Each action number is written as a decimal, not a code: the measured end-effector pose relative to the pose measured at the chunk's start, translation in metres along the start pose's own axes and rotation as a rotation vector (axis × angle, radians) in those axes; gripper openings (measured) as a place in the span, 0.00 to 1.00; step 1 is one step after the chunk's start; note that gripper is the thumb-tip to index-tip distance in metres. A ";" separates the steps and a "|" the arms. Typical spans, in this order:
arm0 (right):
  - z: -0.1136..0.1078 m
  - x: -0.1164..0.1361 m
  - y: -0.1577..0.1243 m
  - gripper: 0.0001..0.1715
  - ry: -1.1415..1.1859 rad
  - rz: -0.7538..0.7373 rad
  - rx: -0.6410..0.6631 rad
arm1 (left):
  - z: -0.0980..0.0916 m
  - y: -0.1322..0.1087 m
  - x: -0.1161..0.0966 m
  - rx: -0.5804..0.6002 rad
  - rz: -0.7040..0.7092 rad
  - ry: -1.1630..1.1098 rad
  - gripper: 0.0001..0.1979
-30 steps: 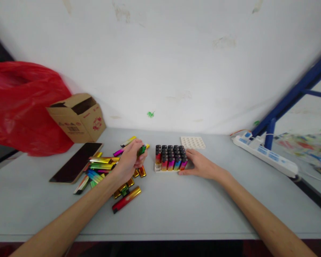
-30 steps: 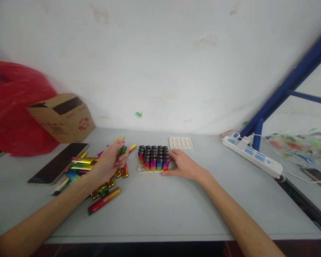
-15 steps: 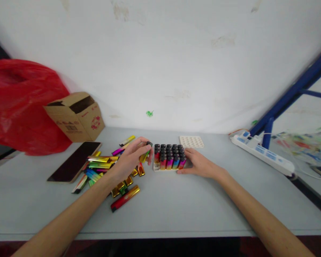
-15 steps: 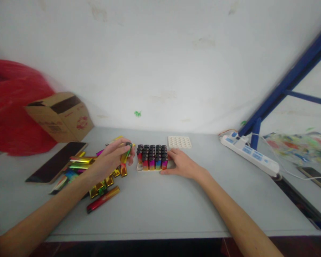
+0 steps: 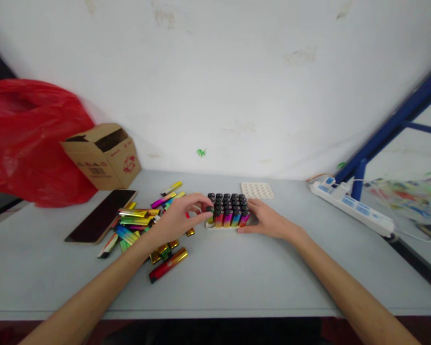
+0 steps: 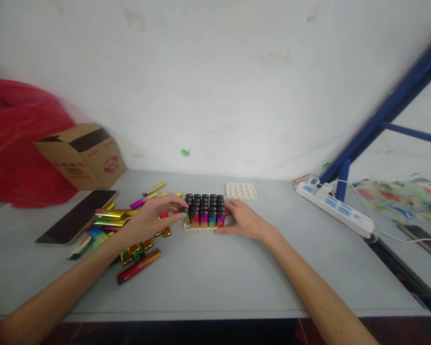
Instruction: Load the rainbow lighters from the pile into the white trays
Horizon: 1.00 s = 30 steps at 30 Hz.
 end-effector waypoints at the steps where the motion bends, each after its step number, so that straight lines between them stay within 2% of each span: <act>1: 0.000 0.000 0.000 0.30 -0.003 -0.001 -0.001 | -0.001 0.000 0.000 -0.013 0.020 0.047 0.10; 5: 0.000 0.001 0.000 0.30 -0.005 -0.002 0.002 | -0.001 -0.001 -0.004 -0.027 0.062 0.155 0.09; 9: -0.001 0.001 0.000 0.30 0.003 0.002 0.006 | 0.005 -0.002 -0.005 -0.032 0.035 0.190 0.08; 13: 0.001 -0.001 0.000 0.32 0.002 0.000 0.013 | 0.005 -0.001 -0.005 -0.071 -0.001 0.139 0.17; 16: 0.002 -0.003 0.000 0.33 0.000 0.003 0.008 | -0.013 0.001 -0.002 -0.172 -0.041 0.261 0.14; 18: 0.002 -0.003 -0.001 0.33 -0.007 0.008 0.007 | -0.034 0.002 0.006 -0.248 -0.101 0.466 0.13; 21: 0.002 -0.003 -0.001 0.32 -0.012 0.006 0.003 | -0.070 0.002 0.029 -0.310 -0.218 0.754 0.15; 25: 0.002 -0.004 -0.001 0.32 -0.021 0.001 0.003 | -0.104 -0.001 0.067 -0.238 -0.413 0.930 0.24; 27: 0.003 -0.005 -0.001 0.32 -0.027 0.001 0.002 | -0.110 -0.001 0.080 -0.177 -0.462 0.929 0.26; 30: 0.002 -0.004 0.000 0.32 -0.028 0.002 0.002 | -0.110 0.002 0.091 -0.134 -0.465 0.881 0.26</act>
Point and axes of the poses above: each hand's wrist, its own y-axis towards the middle knuckle, its own z-axis out of the palm, x = y × z, the point moved 1 cm from there along y, towards the middle knuckle, and after that the axes turned 2 degrees about -z, right-handed, at the moved point
